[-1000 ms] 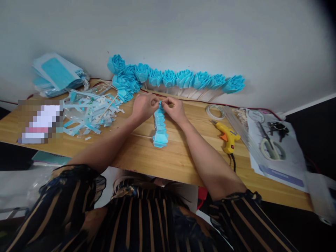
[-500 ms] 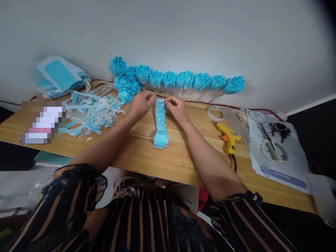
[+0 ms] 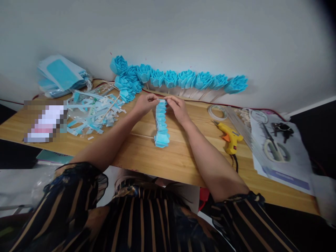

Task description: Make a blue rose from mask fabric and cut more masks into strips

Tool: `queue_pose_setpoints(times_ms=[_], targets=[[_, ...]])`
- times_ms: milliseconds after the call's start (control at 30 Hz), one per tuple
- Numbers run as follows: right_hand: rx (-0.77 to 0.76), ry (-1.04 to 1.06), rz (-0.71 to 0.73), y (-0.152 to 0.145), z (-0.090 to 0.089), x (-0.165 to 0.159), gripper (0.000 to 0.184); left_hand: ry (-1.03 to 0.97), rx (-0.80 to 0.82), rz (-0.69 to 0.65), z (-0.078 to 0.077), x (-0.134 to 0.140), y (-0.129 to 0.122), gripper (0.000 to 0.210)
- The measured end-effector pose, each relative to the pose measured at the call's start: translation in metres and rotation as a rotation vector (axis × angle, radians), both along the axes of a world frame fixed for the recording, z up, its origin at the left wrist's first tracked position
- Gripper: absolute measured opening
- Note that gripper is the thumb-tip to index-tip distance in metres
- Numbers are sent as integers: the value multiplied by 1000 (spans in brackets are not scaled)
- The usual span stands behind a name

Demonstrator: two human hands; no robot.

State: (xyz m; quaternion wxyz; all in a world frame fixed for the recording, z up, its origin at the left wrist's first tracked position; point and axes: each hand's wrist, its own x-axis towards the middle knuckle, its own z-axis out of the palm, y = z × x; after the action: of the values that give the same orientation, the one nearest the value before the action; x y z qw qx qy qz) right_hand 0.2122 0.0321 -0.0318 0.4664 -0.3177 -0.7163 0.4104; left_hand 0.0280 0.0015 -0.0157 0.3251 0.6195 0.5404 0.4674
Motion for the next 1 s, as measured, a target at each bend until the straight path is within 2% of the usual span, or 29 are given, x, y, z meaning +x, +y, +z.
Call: queue_pose_setpoints(times_ms=[333,800,1000], targets=[[-9,-67,-13,6,-7,-4,15,61,-1,-11,-3,2,3,14],[-19,-10,-50,8,-9,-2,15,-80,-67,-45,-6,-2,4,19],[-58,29,-3,6,-6,0,18,-60,-54,-28,-9,-2,7,16]])
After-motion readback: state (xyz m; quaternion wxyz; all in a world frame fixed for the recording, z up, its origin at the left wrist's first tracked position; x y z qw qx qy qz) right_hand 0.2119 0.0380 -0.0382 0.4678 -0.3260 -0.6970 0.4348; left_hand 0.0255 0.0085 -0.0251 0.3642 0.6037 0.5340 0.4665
